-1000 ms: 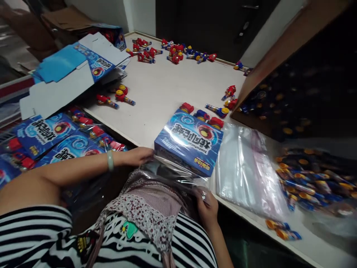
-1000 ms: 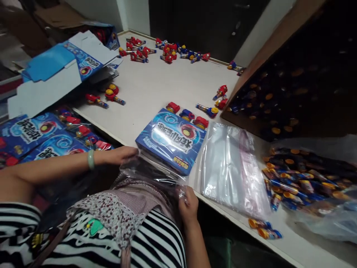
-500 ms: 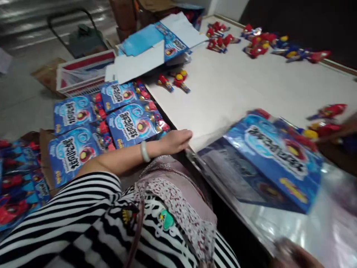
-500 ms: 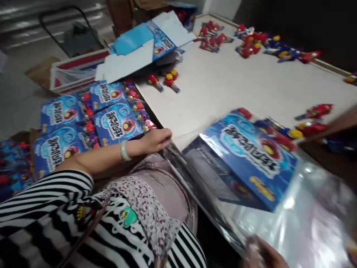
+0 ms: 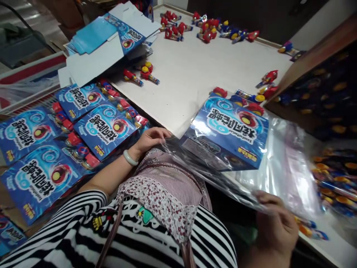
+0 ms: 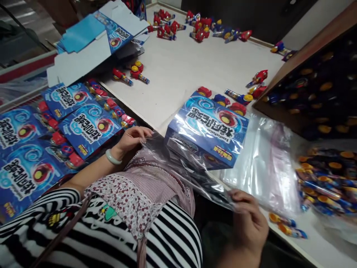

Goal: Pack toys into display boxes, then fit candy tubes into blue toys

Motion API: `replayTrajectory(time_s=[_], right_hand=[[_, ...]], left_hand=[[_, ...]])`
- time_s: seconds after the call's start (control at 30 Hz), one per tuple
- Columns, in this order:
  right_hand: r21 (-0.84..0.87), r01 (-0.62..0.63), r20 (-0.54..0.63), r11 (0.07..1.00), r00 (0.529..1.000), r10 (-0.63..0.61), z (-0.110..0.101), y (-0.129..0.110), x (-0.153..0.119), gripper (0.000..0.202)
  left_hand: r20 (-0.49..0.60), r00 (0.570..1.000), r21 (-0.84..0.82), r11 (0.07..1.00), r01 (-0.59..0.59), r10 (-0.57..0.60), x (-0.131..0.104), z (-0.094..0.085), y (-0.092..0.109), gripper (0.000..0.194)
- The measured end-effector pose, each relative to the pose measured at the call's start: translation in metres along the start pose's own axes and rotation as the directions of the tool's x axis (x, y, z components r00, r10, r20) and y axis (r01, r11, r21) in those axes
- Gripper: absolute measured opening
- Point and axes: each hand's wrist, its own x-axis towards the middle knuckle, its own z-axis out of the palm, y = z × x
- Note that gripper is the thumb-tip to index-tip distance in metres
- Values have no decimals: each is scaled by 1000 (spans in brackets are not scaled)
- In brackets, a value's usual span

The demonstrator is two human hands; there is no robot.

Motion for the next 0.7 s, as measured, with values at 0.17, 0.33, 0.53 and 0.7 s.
replayTrajectory(time_s=[0.17,0.33,0.53,0.7], right_hand=[[144,-241,-98,960,962,256,19,-7,18,42],[-304,-160,-368,939,929,39,34,-28,35,16],[-502,726,611,470,682,-402,173,-97,58,18],[-520,809,832,274,553,-54,280,-112,81,22]], left_hand=[[-17,972,-348,913,215,-235,13,9,-8,29],[-181,866,-525,791,316,-466,20,20,-10,29],[-320,885,-315,919,237,-338,7,30,-4,20],[-243,969,67,996,53,-35,-4,26,2,12]])
